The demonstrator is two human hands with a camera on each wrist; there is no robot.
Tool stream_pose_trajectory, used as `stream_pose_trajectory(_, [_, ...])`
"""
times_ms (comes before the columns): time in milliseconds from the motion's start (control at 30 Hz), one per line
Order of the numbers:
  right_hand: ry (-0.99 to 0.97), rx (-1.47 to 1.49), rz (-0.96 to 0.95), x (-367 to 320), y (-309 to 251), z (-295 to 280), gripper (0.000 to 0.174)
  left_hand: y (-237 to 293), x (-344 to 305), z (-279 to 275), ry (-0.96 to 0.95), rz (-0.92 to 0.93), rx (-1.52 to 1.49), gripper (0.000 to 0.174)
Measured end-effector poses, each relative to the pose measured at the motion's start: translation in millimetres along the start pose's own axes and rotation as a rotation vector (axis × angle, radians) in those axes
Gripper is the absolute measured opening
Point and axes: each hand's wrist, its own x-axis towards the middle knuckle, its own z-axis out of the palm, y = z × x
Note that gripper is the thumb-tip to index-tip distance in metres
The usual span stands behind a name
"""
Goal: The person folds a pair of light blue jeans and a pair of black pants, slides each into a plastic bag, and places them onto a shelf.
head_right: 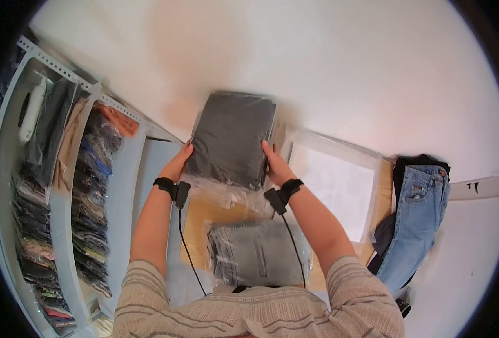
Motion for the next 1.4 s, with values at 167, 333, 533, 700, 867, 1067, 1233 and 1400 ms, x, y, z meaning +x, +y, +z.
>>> stream_pose_trajectory(167, [-0.052,0.149,-0.106,-0.5,5.7,15.1,0.109,1.6,1.2,8.9,-0.105,-0.079,-0.154,0.082])
stream_pose_trajectory(333, [0.002,0.089,-0.149,-1.2,6.0,22.0,0.107,-23.0,7.8,0.2,-0.091,-0.211,-0.284,0.077])
stream_pose_trajectory(533, [-0.153,0.255,0.011,-2.1,5.3,8.4,0.09,-26.4,10.6,-1.9,-0.073,-0.2,-0.236,0.072])
stream_pose_trajectory(700, [-0.078,0.239,-0.008,-6.3,1.9,17.3,0.081,-5.7,-2.8,13.1,0.031,-0.361,-0.293,0.069])
stream_pose_trajectory(867, [-0.121,0.311,-0.038,-16.0,14.9,23.4,0.082,-16.8,-8.8,1.5,-0.006,-0.354,-0.427,0.068])
stream_pose_trajectory(1067, [-0.154,0.349,0.03,-21.1,21.2,24.8,0.083,-3.9,-27.7,18.6,0.082,-0.311,-0.361,0.074])
stream_pose_trajectory(1233, [-0.181,0.418,0.017,-23.5,15.1,25.6,0.078,-2.5,-23.1,18.6,0.029,-0.243,-0.369,0.071])
stream_pose_trajectory(1400, [-0.215,0.452,0.022,-38.7,8.3,33.2,0.071,10.3,-39.5,16.5,0.029,-0.174,-0.363,0.069])
